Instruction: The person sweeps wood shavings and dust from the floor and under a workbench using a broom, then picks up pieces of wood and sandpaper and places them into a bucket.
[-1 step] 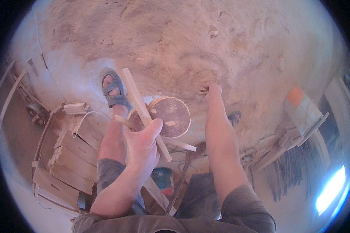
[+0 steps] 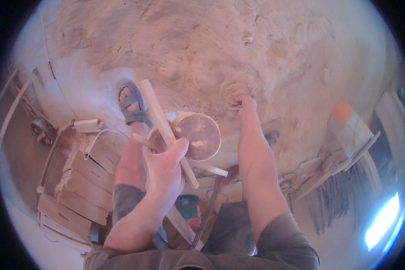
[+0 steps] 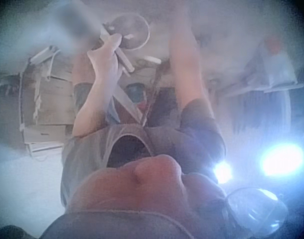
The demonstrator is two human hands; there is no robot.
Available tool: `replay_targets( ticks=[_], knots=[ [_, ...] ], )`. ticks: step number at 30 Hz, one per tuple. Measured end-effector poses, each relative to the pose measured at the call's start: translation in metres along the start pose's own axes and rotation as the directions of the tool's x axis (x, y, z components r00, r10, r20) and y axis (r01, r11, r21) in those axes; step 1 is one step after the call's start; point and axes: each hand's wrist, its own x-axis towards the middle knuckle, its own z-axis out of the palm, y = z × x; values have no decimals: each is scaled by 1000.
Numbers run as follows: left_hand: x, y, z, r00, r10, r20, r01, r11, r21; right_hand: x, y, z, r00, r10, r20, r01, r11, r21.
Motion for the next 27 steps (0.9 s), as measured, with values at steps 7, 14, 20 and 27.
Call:
replay_targets(
  ticks=[7, 14, 20, 27],
  knots=[
    [2, 1, -8, 1000, -18, -16, 17, 999, -48, -2, -11, -13, 974, -177, 139, 196, 972, -130],
    [-4, 4, -7, 999, -33, -25, 34, 999, 11, -31, -32, -1, 816, -567, -110, 544, 690, 478],
    [-3, 8, -8, 999, -16, -31, 15, 999, -31, -44, -36, 2, 551, -810, -201, 564, 539, -625],
    [2, 12, -14, 991, -11, -131, 13, 1000, 17, -134, -51, -29, 507, -849, -148, 677, 498, -541]
  ],
)
